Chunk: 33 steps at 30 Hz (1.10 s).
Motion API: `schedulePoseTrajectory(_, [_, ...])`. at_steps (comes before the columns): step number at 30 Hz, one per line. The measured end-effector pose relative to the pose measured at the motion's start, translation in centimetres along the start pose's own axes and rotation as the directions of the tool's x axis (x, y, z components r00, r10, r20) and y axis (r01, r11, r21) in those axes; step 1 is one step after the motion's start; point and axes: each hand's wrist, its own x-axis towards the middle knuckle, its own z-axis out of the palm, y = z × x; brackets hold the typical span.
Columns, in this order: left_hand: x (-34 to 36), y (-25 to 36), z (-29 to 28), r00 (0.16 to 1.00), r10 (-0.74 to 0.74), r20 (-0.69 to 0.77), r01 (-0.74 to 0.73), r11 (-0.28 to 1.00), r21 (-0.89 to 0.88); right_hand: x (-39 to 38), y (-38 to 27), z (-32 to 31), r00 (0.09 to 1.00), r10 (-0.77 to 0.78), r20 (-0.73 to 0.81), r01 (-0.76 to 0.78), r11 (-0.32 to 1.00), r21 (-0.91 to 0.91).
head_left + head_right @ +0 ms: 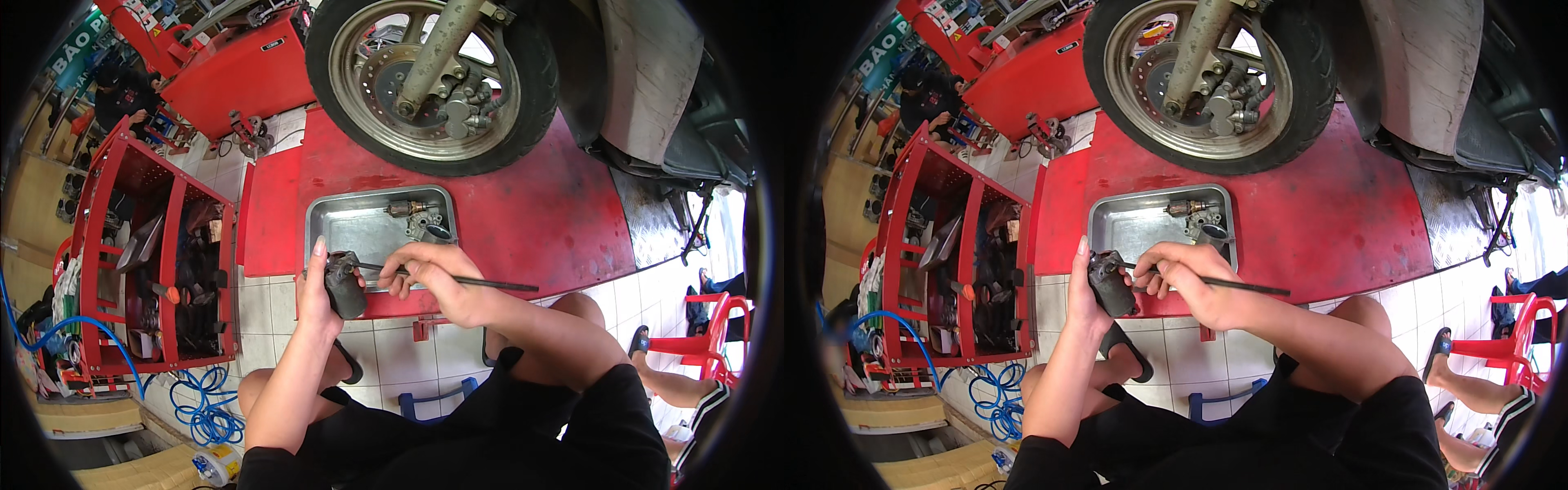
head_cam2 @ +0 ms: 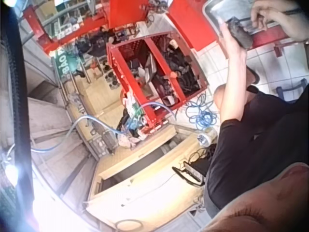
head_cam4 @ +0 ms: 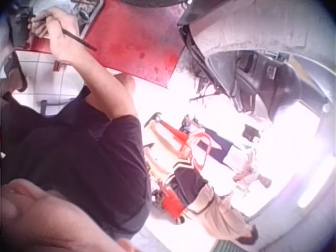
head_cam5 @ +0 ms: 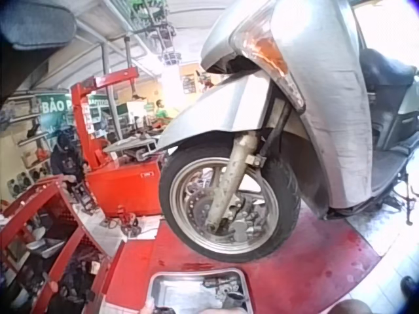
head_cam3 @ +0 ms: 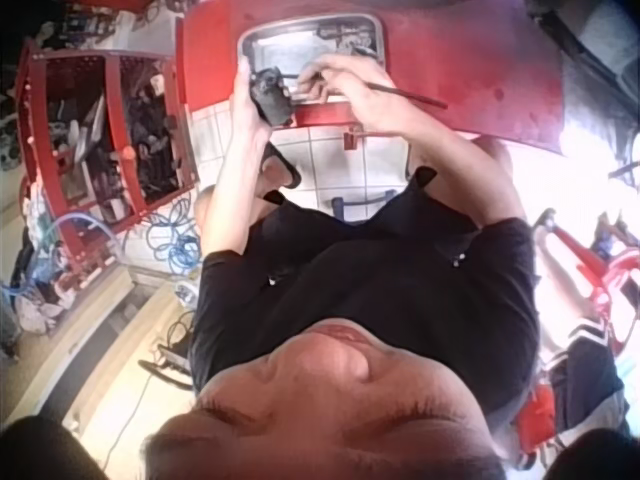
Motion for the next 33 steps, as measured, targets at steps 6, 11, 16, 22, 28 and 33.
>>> schedulePoseTrajectory(6, [-0.8,0.1,0.7,0.942,0.336,-0.011,-0.318,0.901,0.296,0.0,1.7,0.1,0.981,0.191,0.029,-0.165,0.751,0.640])
schedulePoseTrajectory(11, [-1.6,0.8,0.5,0.975,0.222,0.008,-0.218,0.946,0.242,-0.7,0.4,-0.3,0.985,-0.091,0.146,0.099,0.994,-0.050])
schedulePoseTrajectory(16, [-1.8,1.5,-0.7,0.998,0.056,0.036,-0.064,0.962,0.267,-0.6,-0.8,-0.2,0.836,-0.293,0.464,0.492,0.774,-0.398])
schedulePoseTrajectory(22, [-1.6,2.0,-1.1,0.996,0.050,0.067,-0.069,0.945,0.320,-0.3,-0.1,0.0,0.872,-0.287,0.397,0.461,0.755,-0.466])
schedulePoseTrajectory(28, [-1.0,2.0,-0.5,0.999,-0.035,-0.003,0.035,0.982,0.184,0.3,0.1,0.0,0.981,-0.152,0.125,0.184,0.932,-0.312])
schedulePoseTrajectory(33, [-0.7,1.0,-0.7,0.995,-0.102,-0.009,0.102,0.979,0.176,0.6,0.1,0.2,0.963,-0.237,0.126,0.269,0.858,-0.438])
